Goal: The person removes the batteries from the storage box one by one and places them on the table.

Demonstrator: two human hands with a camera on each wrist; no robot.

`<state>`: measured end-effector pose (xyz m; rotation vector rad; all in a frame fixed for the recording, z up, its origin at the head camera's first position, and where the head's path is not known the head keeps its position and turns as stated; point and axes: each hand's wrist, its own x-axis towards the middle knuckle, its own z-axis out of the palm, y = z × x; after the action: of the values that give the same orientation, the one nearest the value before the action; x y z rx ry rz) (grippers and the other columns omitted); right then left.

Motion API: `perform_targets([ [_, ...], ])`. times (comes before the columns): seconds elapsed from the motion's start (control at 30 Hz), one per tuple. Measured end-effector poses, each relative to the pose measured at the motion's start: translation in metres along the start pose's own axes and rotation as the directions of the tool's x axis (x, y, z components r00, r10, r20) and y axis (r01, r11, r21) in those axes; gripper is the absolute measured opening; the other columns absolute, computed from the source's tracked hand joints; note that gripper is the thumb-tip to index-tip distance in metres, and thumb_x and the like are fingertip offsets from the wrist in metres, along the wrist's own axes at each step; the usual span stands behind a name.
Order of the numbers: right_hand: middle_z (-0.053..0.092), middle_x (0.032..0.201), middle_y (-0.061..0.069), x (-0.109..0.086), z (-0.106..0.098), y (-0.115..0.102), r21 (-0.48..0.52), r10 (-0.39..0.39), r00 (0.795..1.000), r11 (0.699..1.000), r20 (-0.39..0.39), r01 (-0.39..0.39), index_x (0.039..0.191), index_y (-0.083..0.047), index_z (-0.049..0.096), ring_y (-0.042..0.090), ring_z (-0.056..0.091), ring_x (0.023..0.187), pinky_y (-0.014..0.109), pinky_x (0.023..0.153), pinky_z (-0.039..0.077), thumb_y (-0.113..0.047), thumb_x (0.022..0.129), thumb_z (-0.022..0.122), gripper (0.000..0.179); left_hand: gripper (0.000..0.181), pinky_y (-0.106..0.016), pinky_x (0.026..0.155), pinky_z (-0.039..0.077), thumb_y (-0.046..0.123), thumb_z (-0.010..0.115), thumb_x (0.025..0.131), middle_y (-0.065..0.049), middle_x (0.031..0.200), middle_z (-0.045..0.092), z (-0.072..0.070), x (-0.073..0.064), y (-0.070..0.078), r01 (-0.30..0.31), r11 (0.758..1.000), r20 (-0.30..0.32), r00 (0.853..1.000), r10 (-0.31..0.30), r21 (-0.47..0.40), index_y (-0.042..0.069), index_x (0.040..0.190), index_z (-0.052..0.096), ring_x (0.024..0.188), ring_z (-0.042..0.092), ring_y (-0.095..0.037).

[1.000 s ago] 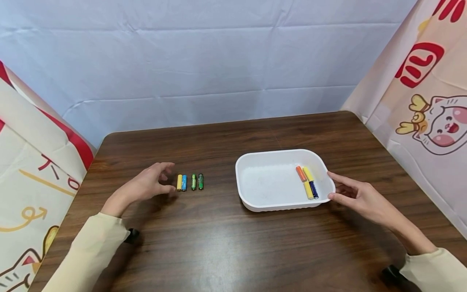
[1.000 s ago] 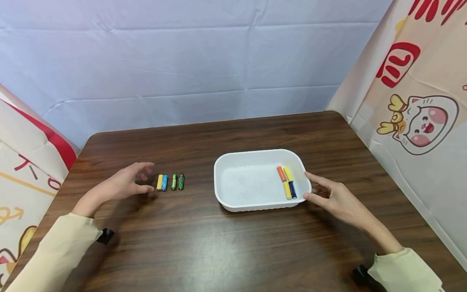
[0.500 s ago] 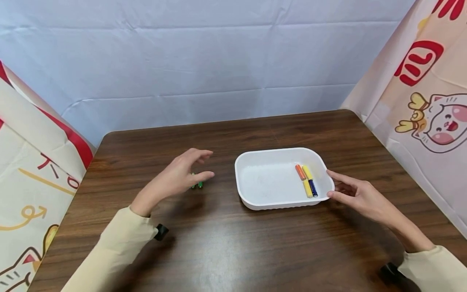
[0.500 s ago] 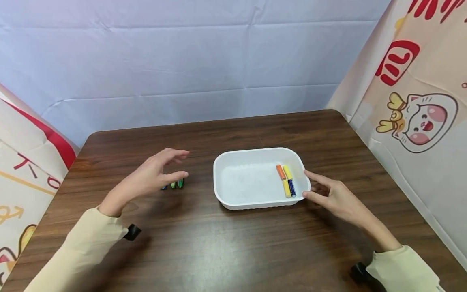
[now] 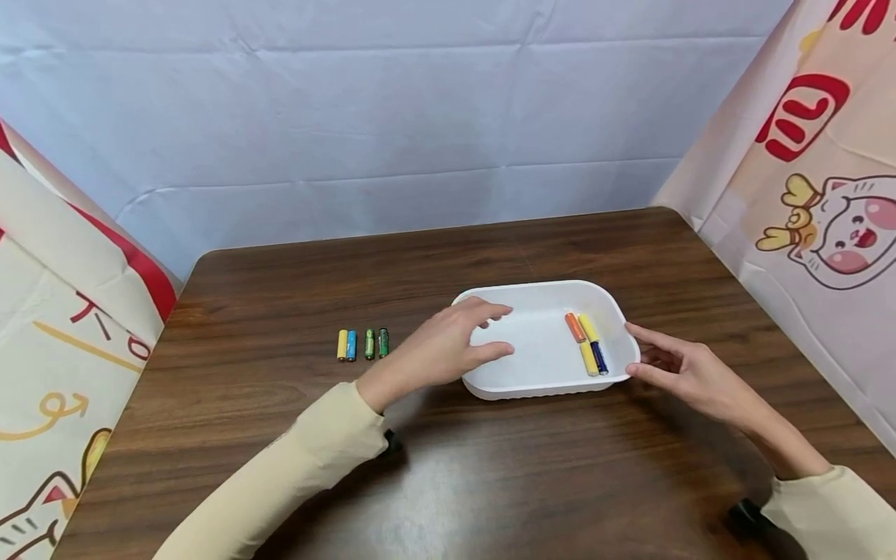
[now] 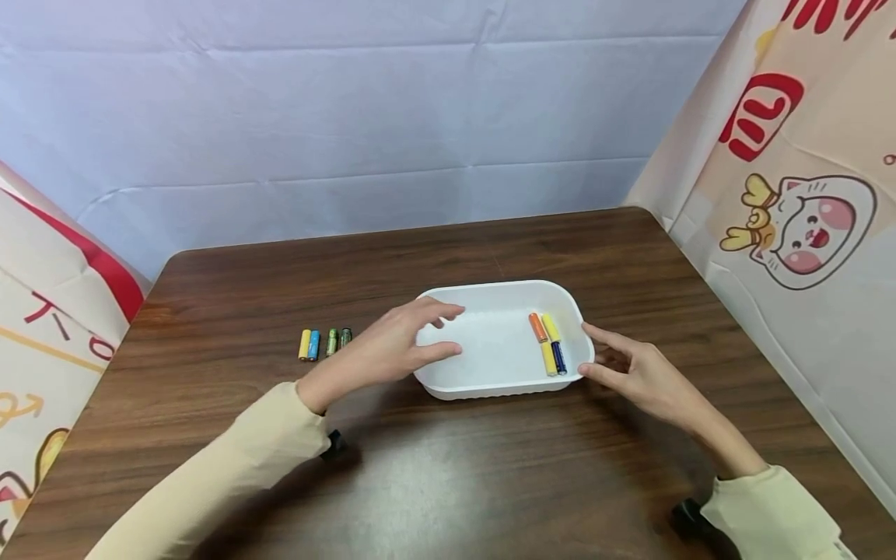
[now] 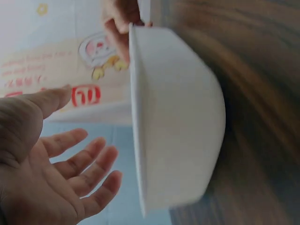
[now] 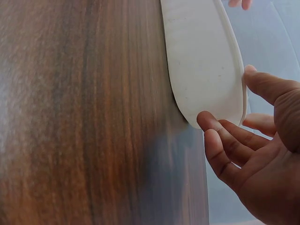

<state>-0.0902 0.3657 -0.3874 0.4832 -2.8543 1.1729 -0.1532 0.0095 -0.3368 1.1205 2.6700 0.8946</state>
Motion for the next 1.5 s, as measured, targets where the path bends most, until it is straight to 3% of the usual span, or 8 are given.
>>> perform_targets([
  [0.37,0.061,0.11,0.017,0.001,0.0,-0.001,0.006,-0.012,1.0,1.0,0.007,0.012,0.137,-0.003,0.045,0.005,0.061,0.085,0.02,0.062,0.049,-0.012,0.086,0.067,0.057,0.041,-0.019,0.073,0.041,0.039,0.062,0.088,0.006,0.111,0.062,0.045,0.047,0.028,0.077,0.995,-0.017,0.997,-0.079,-0.069,0.02,0.124,0.061,0.091,0.057,-0.005],
  [0.5,0.062,0.108,0.017,0.001,0.0,-0.001,0.033,-0.013,1.0,0.999,0.013,0.013,0.137,-0.002,0.044,0.006,0.061,0.085,0.021,0.062,0.05,-0.009,0.086,0.066,0.056,0.036,-0.018,0.068,0.041,0.038,0.062,0.088,0.006,0.104,0.064,0.064,0.058,0.034,0.121,0.989,-0.007,0.992,-0.123,-0.088,0.02,0.119,0.064,0.083,0.055,-0.003],
  [0.73,0.063,0.106,0.016,0.0,0.0,-0.001,0.045,-0.013,1.0,0.999,0.018,0.012,0.138,-0.003,0.044,0.008,0.062,0.086,0.022,0.063,0.05,-0.01,0.087,0.066,0.056,0.026,-0.015,0.062,0.039,0.033,0.065,0.086,0.01,0.092,0.062,0.088,0.076,0.041,0.139,0.988,0.016,0.99,-0.138,-0.07,0.02,0.108,0.069,0.076,0.051,-0.001],
  [0.87,0.062,0.108,0.016,0.0,0.0,-0.001,0.05,-0.018,1.0,0.999,0.019,0.017,0.138,-0.004,0.044,0.009,0.062,0.086,0.022,0.063,0.05,-0.01,0.087,0.065,0.056,0.029,-0.016,0.062,0.039,0.032,0.068,0.084,0.011,0.092,0.061,0.095,0.084,0.043,0.18,0.982,0.057,0.983,-0.176,-0.059,0.019,0.11,0.069,0.075,0.05,-0.001],
  [1.07,0.063,0.107,0.016,0.0,0.0,-0.001,0.04,-0.017,1.0,0.999,0.018,0.016,0.138,-0.005,0.044,0.007,0.062,0.086,0.021,0.063,0.05,-0.01,0.087,0.066,0.056,0.034,-0.019,0.058,0.039,0.035,0.07,0.081,0.013,0.093,0.062,0.103,0.092,0.043,0.225,0.974,0.1,0.969,-0.227,0.031,0.023,0.113,0.067,0.075,0.051,0.0],
  [1.5,0.062,0.107,0.015,0.001,-0.001,-0.003,0.035,-0.02,1.0,0.999,0.01,0.02,0.137,-0.003,0.045,0.005,0.061,0.086,0.019,0.064,0.049,-0.008,0.085,0.067,0.056,0.039,-0.022,0.057,0.039,0.044,0.071,0.079,0.017,0.1,0.062,0.113,0.102,0.045,0.242,0.96,0.14,0.955,-0.261,0.142,0.029,0.114,0.065,0.078,0.05,-0.002],
])
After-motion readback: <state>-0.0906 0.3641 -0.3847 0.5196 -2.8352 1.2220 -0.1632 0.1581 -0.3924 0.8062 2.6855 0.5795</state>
